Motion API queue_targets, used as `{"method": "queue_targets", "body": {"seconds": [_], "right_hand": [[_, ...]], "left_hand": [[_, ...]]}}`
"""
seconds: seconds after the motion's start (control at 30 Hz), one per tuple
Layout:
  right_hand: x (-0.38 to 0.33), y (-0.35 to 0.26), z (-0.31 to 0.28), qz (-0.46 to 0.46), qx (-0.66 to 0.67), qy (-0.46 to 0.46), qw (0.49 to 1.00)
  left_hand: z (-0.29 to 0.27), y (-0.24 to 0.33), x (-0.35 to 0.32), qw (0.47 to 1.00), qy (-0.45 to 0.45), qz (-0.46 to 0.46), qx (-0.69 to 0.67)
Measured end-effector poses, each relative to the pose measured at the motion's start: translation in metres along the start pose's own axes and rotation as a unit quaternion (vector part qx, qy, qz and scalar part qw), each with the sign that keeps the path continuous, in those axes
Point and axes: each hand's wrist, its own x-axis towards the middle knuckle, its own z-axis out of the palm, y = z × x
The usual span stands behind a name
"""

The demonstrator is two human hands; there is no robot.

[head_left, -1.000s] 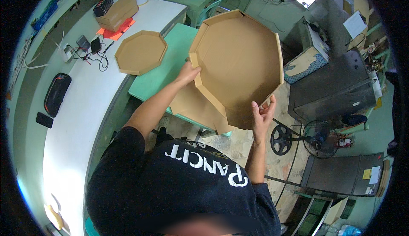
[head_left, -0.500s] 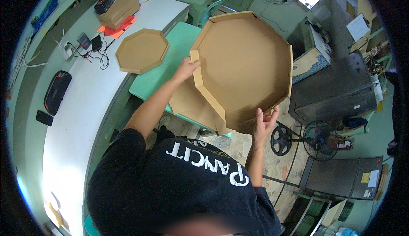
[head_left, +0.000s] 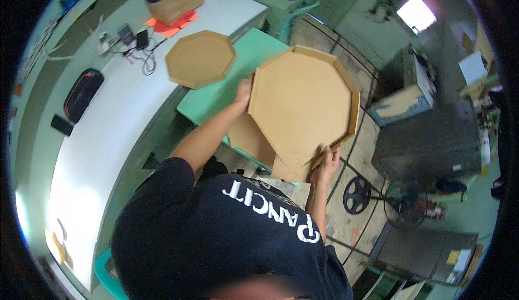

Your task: The person assembles flat octagonal cardboard pizza boxes by folding and interlocking the side flaps. They repeatedly pick up a flat piece, fold the sides into a box shape, and place the finished box on a growing stack on the green table.

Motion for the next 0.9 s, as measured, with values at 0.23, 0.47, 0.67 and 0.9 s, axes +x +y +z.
{"method": "queue_targets", "body": {"seconds": [0.23,0.47,0.67,0.9], "right_hand": [[0.003,0.072,-0.008,0.084,0.048,0.012,0.995],[0.005,0.126,-0.018,0.051,-0.257,0.014,0.965],[0.019,0.100,-0.038,-0.295,-0.673,-0.252,0.630],[0.058,0.097,-0.026,-0.266,-0.636,-0.308,0.655]], "left_hand": [[-0.071,-0.002,0.062,0.971,0.055,0.009,0.234],[-0.037,-0.013,0.051,0.786,0.054,0.313,0.531],[-0.035,-0.046,-0.013,0.650,-0.525,0.250,0.491],[-0.039,-0.071,-0.048,0.701,-0.392,0.374,0.464]]}}
